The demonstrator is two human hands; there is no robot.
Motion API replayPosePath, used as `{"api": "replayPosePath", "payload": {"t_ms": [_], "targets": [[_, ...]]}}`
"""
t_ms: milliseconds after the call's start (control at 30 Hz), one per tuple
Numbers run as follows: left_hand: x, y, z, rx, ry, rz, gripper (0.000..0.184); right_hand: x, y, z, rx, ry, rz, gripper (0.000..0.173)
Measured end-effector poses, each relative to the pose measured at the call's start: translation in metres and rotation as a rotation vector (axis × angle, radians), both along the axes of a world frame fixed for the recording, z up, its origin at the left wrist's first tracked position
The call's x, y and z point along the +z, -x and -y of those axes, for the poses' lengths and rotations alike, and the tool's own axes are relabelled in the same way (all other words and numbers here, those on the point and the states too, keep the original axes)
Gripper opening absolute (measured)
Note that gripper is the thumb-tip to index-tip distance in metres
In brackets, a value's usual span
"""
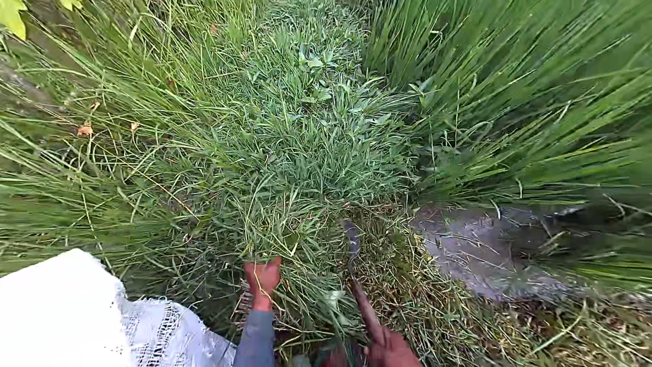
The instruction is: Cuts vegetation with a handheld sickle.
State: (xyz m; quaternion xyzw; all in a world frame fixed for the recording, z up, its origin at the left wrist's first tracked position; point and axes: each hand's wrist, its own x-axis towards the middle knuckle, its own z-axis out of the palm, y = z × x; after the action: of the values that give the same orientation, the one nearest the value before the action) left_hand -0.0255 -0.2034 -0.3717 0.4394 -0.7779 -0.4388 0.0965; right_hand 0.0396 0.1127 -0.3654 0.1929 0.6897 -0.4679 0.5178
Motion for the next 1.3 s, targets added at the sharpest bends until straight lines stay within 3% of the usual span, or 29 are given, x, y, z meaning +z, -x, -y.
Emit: {"api": "replayPosePath", "payload": {"t_ms": [133, 167, 200, 267, 300, 333, 400, 533, 567, 600, 633, 700, 733, 800, 867, 933, 967, 1000, 1033, 1100, 1133, 1167, 1233, 1300], "targets": [[0.006, 0.005, -0.004, 0.047, -0.014, 0.05, 0.08, 0.005, 0.038, 0.047, -0.888, 0.01, -0.12, 0.013], [0.006, 0.003, -0.004, 0.05, -0.015, 0.043, 0.08, 0.005, 0.04, 0.065, -0.887, 0.024, -0.105, 0.009], [0.004, 0.002, -0.004, 0.058, -0.016, 0.024, 0.08, 0.005, 0.031, 0.076, -0.687, 0.048, -0.069, 0.008], [0.002, 0.001, 0.001, 0.05, 0.015, -0.013, 0.078, 0.0, 0.002, 0.073, 0.028, 0.093, 0.023, 0.025], [0.001, -0.003, 0.003, 0.041, 0.031, -0.005, 0.077, -0.003, -0.011, 0.062, 0.246, 0.08, 0.038, 0.033], [0.001, -0.005, 0.007, 0.042, 0.041, -0.017, 0.077, -0.002, -0.011, 0.05, 0.332, 0.061, 0.045, 0.039], [-0.003, -0.002, 0.013, 0.085, 0.028, -0.075, 0.074, 0.004, 0.003, 0.024, 0.187, 0.017, -0.006, 0.039], [-0.013, 0.001, 0.017, 0.099, 0.014, -0.044, 0.073, 0.002, 0.044, 0.048, -0.76, 0.0, -0.131, 0.017], [-0.013, 0.001, 0.017, 0.101, 0.009, -0.033, 0.074, -0.002, 0.053, 0.064, -0.843, 0.028, -0.135, 0.014], [-0.012, 0.001, 0.016, 0.106, 0.008, -0.027, 0.075, -0.004, 0.05, 0.077, -0.746, 0.051, -0.116, 0.011], [-0.012, 0.001, 0.016, 0.118, 0.012, -0.029, 0.075, -0.005, 0.039, 0.081, -0.474, 0.081, -0.075, 0.012], [-0.015, -0.003, 0.018, 0.127, 0.029, -0.039, 0.073, -0.012, 0.017, 0.066, 0.109, 0.112, 0.018, 0.029], [-0.015, -0.004, 0.018, 0.127, 0.037, -0.042, 0.073, -0.014, 0.015, 0.052, 0.218, 0.103, 0.028, 0.036], [-0.015, -0.001, 0.021, 0.141, 0.065, -0.057, 0.069, -0.005, 0.032, 0.024, 0.127, 0.04, 0.008, 0.037], [-0.014, -0.001, 0.018, 0.137, 0.043, -0.085, 0.07, 0.001, 0.041, 0.018, -0.282, -0.01, -0.046, 0.027], [-0.016, 0.002, 0.017, 0.156, 0.025, -0.133, 0.072, -0.003, 0.065, 0.043, -0.702, 0.005, -0.124, 0.02], [-0.017, 0.001, 0.016, 0.163, 0.025, -0.144, 0.072, -0.005, 0.073, 0.061, -0.796, 0.033, -0.135, 0.016], [-0.017, 0.001, 0.016, 0.168, 0.028, -0.151, 0.071, -0.004, 0.073, 0.076, -0.735, 0.06, -0.117, 0.014], [-0.016, 0.001, 0.017, 0.167, 0.034, -0.156, 0.07, -0.003, 0.064, 0.083, -0.499, 0.084, -0.08, 0.012], [-0.013, -0.002, 0.019, 0.159, 0.034, -0.133, 0.071, -0.002, 0.036, 0.069, 0.174, 0.108, 0.021, 0.023], [-0.012, -0.004, 0.02, 0.161, 0.047, -0.116, 0.072, -0.001, 0.025, 0.054, 0.371, 0.092, 0.045, 0.031], [-0.011, -0.004, 0.022, 0.164, 0.063, -0.11, 0.073, 0.001, 0.023, 0.039, 0.428, 0.08, 0.043, 0.036], [-0.009, -0.003, 0.021, 0.193, 0.057, -0.113, 0.073, 0.005, 0.028, 0.012, 0.175, 0.035, -0.014, 0.036], [-0.01, -0.002, 0.021, 0.205, 0.044, -0.119, 0.075, 0.002, 0.047, 0.02, -0.38, 0.009, -0.086, 0.024]]}}
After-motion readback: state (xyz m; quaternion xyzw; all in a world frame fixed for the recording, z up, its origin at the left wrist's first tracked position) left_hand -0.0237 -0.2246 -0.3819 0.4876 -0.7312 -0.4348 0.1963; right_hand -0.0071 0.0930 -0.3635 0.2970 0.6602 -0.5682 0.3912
